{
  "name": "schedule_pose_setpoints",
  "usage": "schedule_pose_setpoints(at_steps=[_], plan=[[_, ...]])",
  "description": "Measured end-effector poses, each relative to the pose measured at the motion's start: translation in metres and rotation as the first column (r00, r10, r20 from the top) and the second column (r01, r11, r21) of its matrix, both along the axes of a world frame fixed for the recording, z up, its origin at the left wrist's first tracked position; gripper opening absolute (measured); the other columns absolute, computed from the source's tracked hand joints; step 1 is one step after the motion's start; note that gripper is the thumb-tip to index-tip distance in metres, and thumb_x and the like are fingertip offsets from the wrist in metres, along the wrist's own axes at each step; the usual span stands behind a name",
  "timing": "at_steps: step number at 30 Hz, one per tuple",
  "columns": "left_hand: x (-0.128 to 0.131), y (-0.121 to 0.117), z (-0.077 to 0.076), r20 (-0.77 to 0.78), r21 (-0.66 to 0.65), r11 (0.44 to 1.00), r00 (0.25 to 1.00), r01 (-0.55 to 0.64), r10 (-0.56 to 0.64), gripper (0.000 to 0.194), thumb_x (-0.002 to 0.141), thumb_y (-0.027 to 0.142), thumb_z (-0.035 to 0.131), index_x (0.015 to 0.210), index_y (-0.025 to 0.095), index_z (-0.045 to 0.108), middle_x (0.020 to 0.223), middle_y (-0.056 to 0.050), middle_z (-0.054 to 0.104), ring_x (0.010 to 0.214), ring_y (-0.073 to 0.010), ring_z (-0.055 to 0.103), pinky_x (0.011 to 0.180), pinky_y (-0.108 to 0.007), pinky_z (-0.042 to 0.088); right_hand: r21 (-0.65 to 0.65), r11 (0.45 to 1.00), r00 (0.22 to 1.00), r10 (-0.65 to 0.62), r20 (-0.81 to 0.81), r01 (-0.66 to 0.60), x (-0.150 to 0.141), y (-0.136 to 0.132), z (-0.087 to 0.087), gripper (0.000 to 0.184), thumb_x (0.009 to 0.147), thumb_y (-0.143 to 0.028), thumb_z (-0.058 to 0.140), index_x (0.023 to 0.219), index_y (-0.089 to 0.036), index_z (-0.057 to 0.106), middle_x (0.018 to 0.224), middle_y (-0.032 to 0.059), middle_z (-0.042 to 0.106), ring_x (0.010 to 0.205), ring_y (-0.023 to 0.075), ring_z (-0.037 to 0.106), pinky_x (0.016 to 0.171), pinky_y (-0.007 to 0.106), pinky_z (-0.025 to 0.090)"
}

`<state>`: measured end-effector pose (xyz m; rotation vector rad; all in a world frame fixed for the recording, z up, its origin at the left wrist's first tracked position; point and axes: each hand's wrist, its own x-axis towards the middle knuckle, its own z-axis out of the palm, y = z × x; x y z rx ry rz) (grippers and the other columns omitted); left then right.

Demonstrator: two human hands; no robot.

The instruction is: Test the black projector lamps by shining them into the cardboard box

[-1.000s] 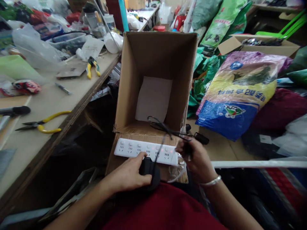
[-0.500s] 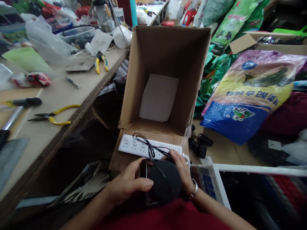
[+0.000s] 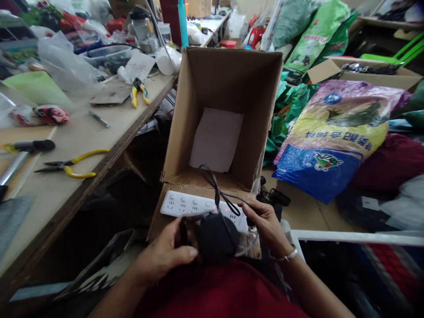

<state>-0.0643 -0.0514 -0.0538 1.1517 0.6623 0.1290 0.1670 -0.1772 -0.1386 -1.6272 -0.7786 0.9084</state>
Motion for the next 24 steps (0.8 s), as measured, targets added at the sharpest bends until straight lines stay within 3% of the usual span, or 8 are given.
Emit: schedule_pose_setpoints(at_steps=[3,6,9,11,16,24], plan=[[-0.006,0.022,0.007,-0.090,0.187,0.974,0.985,-0.126,0.145,0.046,0.060,0.020,0.070,0.105,0.019,0.060,0.085,-0.002,0.069,0.086,-0.0220,0.063,0.075,-0.031,0.052,-0.014,1.000,0.999,0.016,0.035,-0.015,0.017,-0.003,0.008,0.022,0.073,-0.037,0.071,0.074,-0.016,0.067,0.064,0.0004,0.059,0.057,0.0139,0.052,0.052,0.026,0.041],[-0.010,0.038,0.005,-0.058,0.247,0.925,0.948,-0.289,0.312,0.053,0.063,0.020,0.073,0.113,0.018,0.054,0.095,-0.004,0.068,0.083,-0.0191,0.064,0.071,-0.029,0.054,-0.005,1.000,1.000,-0.009,0.028,0.009,0.019,-0.005,0.010,0.020,0.071,-0.035,0.072,0.075,-0.016,0.065,0.068,0.0026,0.065,0.063,0.0166,0.060,0.059,0.028,0.047],[-0.006,0.048,0.000,0.039,0.181,0.912,0.929,-0.368,0.367,0.056,0.068,0.023,0.074,0.118,0.018,0.049,0.097,-0.006,0.066,0.075,-0.0184,0.065,0.064,-0.031,0.057,-0.027,0.999,0.996,0.038,0.079,-0.036,0.011,-0.005,0.004,0.021,0.070,-0.034,0.071,0.077,-0.017,0.061,0.071,0.0041,0.067,0.065,0.0180,0.062,0.059,0.028,0.048],[0.000,0.051,-0.002,0.096,0.127,0.921,0.928,-0.369,0.359,0.054,0.069,0.021,0.074,0.118,0.018,0.050,0.097,-0.006,0.066,0.076,-0.0195,0.066,0.064,-0.033,0.058,-0.072,0.994,0.966,0.099,0.239,-0.084,0.005,-0.005,-0.002,0.019,0.073,-0.033,0.067,0.079,-0.016,0.062,0.071,0.0049,0.067,0.063,0.0180,0.062,0.056,0.028,0.047],[0.020,0.050,-0.006,0.184,0.013,0.929,0.914,-0.369,0.361,0.051,0.068,0.016,0.073,0.115,0.019,0.052,0.088,-0.004,0.069,0.072,-0.0184,0.067,0.064,-0.035,0.059,-0.121,0.983,0.791,0.181,0.584,-0.136,-0.001,-0.006,-0.008,0.019,0.085,-0.032,0.056,0.080,-0.015,0.063,0.071,0.0060,0.065,0.064,0.0185,0.061,0.059,0.028,0.045],[0.037,0.048,-0.011,0.198,-0.089,0.907,0.885,-0.411,0.420,0.043,0.065,0.013,0.073,0.104,0.018,0.057,0.093,-0.003,0.068,0.076,-0.0202,0.067,0.065,-0.038,0.060,-0.281,0.915,0.617,0.403,0.676,-0.289,0.002,0.009,0.006,0.007,0.083,-0.019,0.059,0.079,-0.015,0.065,0.076,0.0082,0.067,0.069,0.0209,0.063,0.062,0.029,0.048]])
